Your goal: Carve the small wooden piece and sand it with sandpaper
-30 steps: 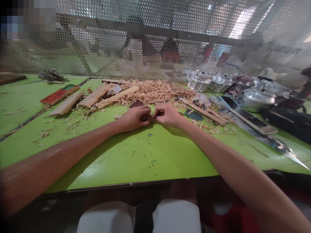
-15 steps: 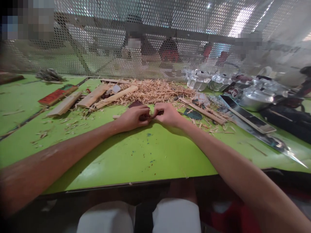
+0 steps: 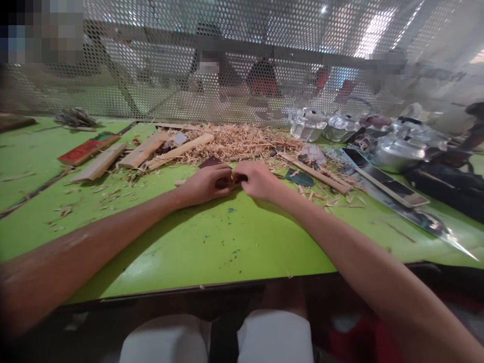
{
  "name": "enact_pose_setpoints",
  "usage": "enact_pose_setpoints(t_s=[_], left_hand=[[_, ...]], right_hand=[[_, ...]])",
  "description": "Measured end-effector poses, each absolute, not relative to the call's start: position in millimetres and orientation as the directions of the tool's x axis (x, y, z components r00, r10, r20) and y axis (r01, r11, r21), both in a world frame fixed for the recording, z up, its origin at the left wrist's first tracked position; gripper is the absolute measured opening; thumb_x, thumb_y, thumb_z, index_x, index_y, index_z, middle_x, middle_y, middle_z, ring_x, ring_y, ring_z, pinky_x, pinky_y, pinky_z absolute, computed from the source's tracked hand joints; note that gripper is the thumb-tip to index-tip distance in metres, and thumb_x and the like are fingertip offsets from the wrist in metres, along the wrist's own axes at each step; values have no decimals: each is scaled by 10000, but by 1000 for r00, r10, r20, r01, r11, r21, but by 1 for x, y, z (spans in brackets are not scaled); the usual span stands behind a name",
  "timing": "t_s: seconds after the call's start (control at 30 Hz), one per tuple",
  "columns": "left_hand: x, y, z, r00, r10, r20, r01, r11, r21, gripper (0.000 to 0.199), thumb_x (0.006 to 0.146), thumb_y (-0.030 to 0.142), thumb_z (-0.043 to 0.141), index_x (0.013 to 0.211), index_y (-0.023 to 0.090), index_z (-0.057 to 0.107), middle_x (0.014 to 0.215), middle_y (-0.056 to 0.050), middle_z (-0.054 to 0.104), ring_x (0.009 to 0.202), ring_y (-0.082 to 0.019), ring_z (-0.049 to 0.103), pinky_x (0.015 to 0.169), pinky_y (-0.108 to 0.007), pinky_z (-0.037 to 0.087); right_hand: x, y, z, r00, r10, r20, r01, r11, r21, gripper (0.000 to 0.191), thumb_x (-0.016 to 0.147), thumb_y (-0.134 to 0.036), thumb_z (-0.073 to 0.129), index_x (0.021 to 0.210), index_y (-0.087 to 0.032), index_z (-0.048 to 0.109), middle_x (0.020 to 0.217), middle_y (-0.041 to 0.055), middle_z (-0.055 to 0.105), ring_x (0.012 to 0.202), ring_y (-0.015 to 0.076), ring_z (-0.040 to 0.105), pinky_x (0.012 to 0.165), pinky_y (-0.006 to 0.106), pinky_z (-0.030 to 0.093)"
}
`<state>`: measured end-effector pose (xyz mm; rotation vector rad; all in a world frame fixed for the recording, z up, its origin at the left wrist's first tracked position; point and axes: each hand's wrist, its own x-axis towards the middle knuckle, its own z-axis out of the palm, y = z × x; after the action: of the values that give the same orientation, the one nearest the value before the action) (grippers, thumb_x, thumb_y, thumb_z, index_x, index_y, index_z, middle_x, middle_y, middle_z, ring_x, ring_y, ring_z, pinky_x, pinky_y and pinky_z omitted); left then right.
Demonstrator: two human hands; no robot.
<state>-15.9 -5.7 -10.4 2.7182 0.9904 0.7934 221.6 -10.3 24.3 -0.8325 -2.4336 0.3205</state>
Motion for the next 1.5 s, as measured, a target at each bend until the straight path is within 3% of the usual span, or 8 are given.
enact_pose_setpoints(t_s=[0.13,0.33,0.53,0.73,0.97,1.5], left_hand=[[-16,-5,-10,649,629,428,550,-777,306,110,987,248,752,939,215,659,968,-58,721,820,-198,642,713,-307,439],[-16,-8,-8,645,634,428,551,-773,315,146,970,229,729,894,224,604,953,-52,698,795,-190,608,707,-301,424],[-16,-9,-7,649,640,411,557,-768,317,166,965,229,739,889,221,592,961,-55,703,799,-188,606,704,-303,402],[-16,-8,-7,652,634,416,560,-773,300,137,969,229,724,904,221,604,962,-53,694,809,-193,603,713,-307,409],[-16,-8,-7,650,641,408,552,-767,327,154,969,225,735,898,222,599,957,-48,700,791,-182,600,704,-296,419],[-16,-6,-10,639,640,427,573,-766,291,161,954,221,735,892,231,587,944,-45,697,809,-194,613,697,-303,401]], right_hand=[[225,-6,23,-674,599,432,397,787,-473,214,844,-53,630,829,-215,769,850,42,802,790,213,696,773,359,557],[225,-3,19,-642,652,402,484,752,-447,228,815,-46,643,709,-248,653,709,16,710,710,205,628,695,347,480],[226,-4,21,-648,636,419,397,752,-527,175,841,-94,697,761,-238,756,794,30,799,742,199,685,709,339,517],[226,-3,21,-649,631,426,435,766,-473,219,789,-51,668,700,-239,739,746,25,777,708,205,666,704,356,508],[227,-2,20,-639,632,438,402,760,-511,140,854,-168,719,752,-244,780,781,33,800,724,209,690,709,352,552],[230,-1,22,-652,629,424,391,758,-522,154,856,-111,740,765,-227,788,786,26,809,738,198,703,725,336,543]])
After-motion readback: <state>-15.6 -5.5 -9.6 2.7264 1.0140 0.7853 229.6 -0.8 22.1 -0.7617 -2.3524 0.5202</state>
